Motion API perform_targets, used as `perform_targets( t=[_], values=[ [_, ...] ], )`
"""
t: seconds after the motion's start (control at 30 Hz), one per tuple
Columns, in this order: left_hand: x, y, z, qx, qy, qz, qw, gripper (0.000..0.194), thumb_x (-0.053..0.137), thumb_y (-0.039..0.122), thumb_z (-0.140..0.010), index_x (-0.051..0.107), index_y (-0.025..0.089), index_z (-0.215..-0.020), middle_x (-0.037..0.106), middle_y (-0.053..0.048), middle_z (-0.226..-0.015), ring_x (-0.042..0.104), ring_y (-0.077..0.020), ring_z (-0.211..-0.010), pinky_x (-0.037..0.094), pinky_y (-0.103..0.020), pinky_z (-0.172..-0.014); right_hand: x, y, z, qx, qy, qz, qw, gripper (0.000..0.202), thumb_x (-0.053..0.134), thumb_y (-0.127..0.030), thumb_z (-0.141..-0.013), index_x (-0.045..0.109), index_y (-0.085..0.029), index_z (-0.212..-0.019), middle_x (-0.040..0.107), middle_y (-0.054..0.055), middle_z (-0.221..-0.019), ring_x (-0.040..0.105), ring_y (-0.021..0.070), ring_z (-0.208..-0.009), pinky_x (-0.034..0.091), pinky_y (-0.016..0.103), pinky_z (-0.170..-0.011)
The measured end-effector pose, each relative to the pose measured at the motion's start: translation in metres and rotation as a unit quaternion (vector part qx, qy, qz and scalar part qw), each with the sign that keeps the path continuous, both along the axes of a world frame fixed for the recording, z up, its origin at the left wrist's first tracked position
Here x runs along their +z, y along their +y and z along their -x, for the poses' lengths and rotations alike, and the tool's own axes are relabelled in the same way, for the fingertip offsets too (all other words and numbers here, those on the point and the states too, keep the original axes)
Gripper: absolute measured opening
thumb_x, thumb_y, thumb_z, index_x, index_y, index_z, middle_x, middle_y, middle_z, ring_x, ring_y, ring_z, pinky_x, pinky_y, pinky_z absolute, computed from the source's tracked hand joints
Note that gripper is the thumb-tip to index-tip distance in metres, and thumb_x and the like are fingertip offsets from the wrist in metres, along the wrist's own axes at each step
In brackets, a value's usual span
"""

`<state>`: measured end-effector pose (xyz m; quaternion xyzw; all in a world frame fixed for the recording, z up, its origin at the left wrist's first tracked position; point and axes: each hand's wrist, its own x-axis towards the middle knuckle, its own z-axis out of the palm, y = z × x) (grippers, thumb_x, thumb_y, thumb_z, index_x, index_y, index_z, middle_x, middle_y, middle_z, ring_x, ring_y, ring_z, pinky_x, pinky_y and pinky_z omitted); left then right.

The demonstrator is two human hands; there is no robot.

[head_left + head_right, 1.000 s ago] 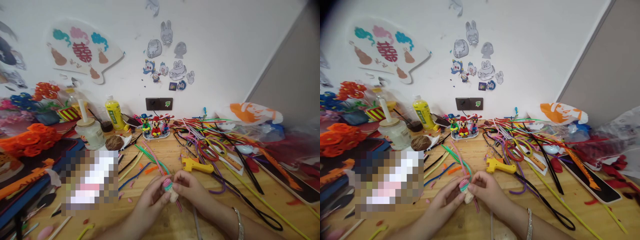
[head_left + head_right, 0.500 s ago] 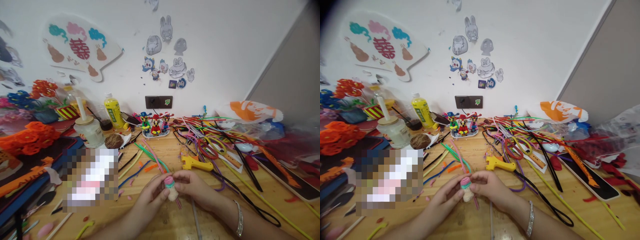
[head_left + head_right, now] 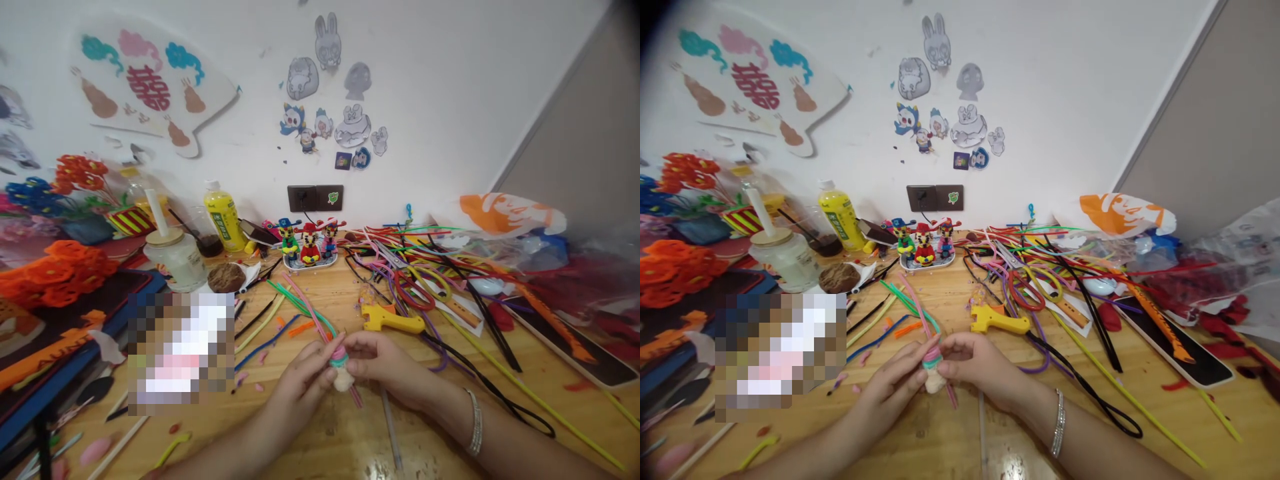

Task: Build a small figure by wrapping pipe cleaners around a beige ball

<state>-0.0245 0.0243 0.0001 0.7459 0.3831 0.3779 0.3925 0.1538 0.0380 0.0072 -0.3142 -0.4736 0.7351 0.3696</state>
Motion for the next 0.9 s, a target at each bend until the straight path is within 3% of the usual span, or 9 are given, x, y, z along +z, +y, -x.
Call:
perform_targets(
  t=[0.3, 0.5, 0.9],
  values=[
    [0.0007, 0.0009, -0.0011, -0.006, 0.002, 0.014, 1.0, 0.042, 0.045, 0.02, -0.083, 0.046, 0.028, -0.124, 0.062, -0.007, -0.101, 0.055, -0.0185, -0.096, 0.045, -0.035, -0.086, 0.0025, -0.0005, 0.0026, -0.033, 0.017, 0.04, 0.999, 0.026, 0.078, -0.024, -0.056, 0.062, -0.013, -0.073, 0.064, -0.001, -0.07, 0.058, 0.0112, -0.064, 0.043, 0.024, -0.062],
    [0.0037, 0.0019, -0.0018, -0.002, 0.001, 0.057, 0.998, 0.043, 0.048, 0.023, -0.081, 0.047, 0.026, -0.124, 0.061, -0.007, -0.105, 0.052, -0.0202, -0.103, 0.042, -0.039, -0.09, 0.0018, -0.0016, 0.0049, -0.055, 0.007, 0.027, 0.998, 0.025, 0.077, -0.023, -0.058, 0.061, -0.013, -0.073, 0.066, -0.001, -0.07, 0.059, 0.0111, -0.065, 0.043, 0.024, -0.065],
    [0.0013, 0.0013, -0.0023, 0.012, -0.004, 0.054, 0.998, 0.04, 0.05, 0.025, -0.081, 0.05, 0.024, -0.121, 0.062, -0.007, -0.103, 0.054, -0.0204, -0.1, 0.043, -0.036, -0.088, -0.0023, -0.0022, 0.0083, -0.06, -0.02, -0.006, 0.998, 0.022, 0.076, -0.025, -0.058, 0.061, -0.014, -0.071, 0.064, -0.001, -0.071, 0.059, 0.0119, -0.066, 0.044, 0.025, -0.066]
  ],
)
